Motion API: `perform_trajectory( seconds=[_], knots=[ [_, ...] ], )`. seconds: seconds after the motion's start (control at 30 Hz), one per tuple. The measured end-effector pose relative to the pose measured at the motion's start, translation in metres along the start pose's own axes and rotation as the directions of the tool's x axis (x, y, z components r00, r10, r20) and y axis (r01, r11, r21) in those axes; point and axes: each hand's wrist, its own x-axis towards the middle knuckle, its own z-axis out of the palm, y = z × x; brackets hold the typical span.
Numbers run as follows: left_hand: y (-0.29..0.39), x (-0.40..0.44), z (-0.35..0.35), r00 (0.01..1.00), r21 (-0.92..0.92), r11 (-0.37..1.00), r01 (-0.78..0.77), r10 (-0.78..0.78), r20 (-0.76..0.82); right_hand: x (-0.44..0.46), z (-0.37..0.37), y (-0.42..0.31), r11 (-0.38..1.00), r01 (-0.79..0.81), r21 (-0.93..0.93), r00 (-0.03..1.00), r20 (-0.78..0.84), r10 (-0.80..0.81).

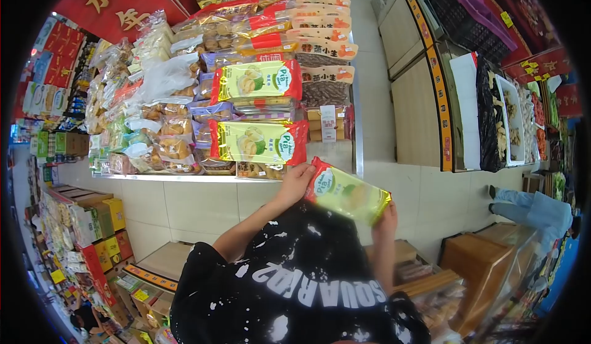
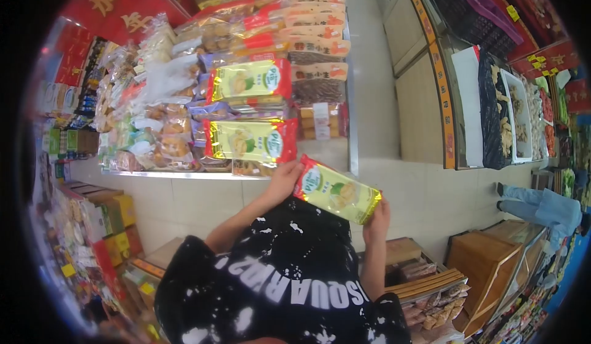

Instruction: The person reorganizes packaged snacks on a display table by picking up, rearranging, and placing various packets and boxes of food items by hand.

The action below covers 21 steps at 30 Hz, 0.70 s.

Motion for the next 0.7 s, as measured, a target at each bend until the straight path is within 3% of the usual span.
perform_trajectory(
  seconds=[0.17,0.23,0.27,0.33,0.4,0.47,0.53,0.57,0.67,0.7],
  knots=[
    [0.006,-0.031,-0.023,0.998,0.086,0.995,-0.051,0.054,-0.032,-0.014,0.008,0.014,0.996,0.034,-0.087,0.999,-0.025,-0.036],
    [0.014,-0.045,-0.035,0.95,0.28,0.925,-0.257,0.295,-0.103,-0.014,0.018,0.014,0.979,0.104,-0.174,0.994,0.004,-0.105],
    [0.021,-0.052,-0.042,0.948,0.285,0.922,-0.261,0.301,-0.106,-0.014,0.026,0.012,0.98,0.107,-0.169,0.994,0.01,-0.107],
    [0.04,-0.067,-0.056,0.92,0.33,0.905,-0.267,0.341,-0.192,-0.022,0.058,0.003,0.912,0.197,-0.36,0.98,0.076,-0.181],
    [0.043,-0.076,-0.072,0.936,0.372,0.906,-0.202,0.291,-0.201,-0.023,0.084,0.003,0.897,0.218,-0.384,0.976,0.111,-0.189],
    [0.042,-0.083,-0.084,0.931,0.35,0.917,-0.19,0.281,-0.231,-0.02,0.091,0.01,0.88,0.237,-0.411,0.97,0.151,-0.19],
    [0.04,-0.092,-0.094,0.921,0.323,0.925,-0.198,0.288,-0.26,-0.01,0.09,0.017,0.954,0.081,-0.288,0.97,0.244,-0.008],
    [0.036,-0.097,-0.099,0.934,0.237,0.959,-0.157,0.222,-0.279,-0.007,0.089,0.017,0.954,0.079,-0.29,0.967,0.256,-0.002],
    [0.01,-0.107,-0.11,0.938,0.038,0.997,-0.071,0.08,-0.338,-0.007,0.096,0.02,0.91,0.049,-0.411,0.918,0.377,0.121],
    [0.003,-0.107,-0.113,0.931,-0.081,0.996,-0.042,0.009,-0.366,-0.006,0.102,0.023,0.857,0.132,-0.498,0.901,0.421,0.105]
  ],
)
